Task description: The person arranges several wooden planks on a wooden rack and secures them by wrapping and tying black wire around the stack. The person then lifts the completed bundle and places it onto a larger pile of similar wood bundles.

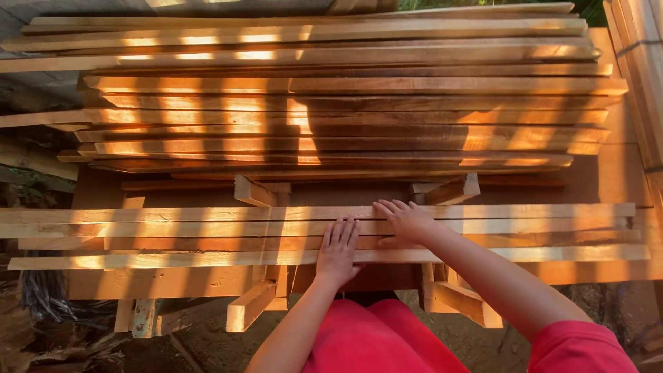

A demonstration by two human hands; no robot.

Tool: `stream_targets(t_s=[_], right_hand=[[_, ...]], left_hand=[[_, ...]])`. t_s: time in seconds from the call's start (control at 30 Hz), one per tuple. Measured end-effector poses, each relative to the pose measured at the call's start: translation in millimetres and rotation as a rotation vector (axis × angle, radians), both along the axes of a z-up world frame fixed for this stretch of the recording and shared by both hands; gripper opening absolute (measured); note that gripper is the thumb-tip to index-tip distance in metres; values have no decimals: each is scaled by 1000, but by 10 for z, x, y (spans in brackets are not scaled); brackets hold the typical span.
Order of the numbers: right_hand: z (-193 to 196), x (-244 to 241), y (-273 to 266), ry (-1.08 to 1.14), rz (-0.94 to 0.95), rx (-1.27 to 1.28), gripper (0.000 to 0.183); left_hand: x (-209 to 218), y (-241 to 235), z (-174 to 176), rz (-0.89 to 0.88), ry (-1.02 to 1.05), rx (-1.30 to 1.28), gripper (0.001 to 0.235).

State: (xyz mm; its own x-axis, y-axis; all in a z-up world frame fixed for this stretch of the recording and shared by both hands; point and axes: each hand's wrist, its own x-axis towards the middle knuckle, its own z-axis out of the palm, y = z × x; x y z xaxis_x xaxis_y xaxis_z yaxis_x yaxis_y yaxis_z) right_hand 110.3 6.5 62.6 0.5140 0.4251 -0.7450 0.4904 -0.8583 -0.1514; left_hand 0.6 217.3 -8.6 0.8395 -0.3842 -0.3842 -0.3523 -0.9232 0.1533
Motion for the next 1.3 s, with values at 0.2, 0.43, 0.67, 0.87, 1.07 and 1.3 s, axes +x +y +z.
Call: stream_targets(t_s=[0.2,0.43,0.67,0.87,1.07,1.3], right_hand=[[-218,432,439,93,-325,269,86],[-436,392,790,50,-336,177,89],[-499,667,786,351,-361,218,101],[-629,771,774,474,-295,245,114],[-609,858,789,443,-209,239,115],[-517,846,852,407,-262,243,98]], left_hand=[[40,239,86,184,-108,-669,54],[-631,555,133,949,432,-892,42],[-452,159,-97,1829,799,-1736,92],[34,-32,327,2234,649,-1783,75],[215,-117,246,2340,535,-1837,71],[118,-57,137,2291,546,-1717,77]])
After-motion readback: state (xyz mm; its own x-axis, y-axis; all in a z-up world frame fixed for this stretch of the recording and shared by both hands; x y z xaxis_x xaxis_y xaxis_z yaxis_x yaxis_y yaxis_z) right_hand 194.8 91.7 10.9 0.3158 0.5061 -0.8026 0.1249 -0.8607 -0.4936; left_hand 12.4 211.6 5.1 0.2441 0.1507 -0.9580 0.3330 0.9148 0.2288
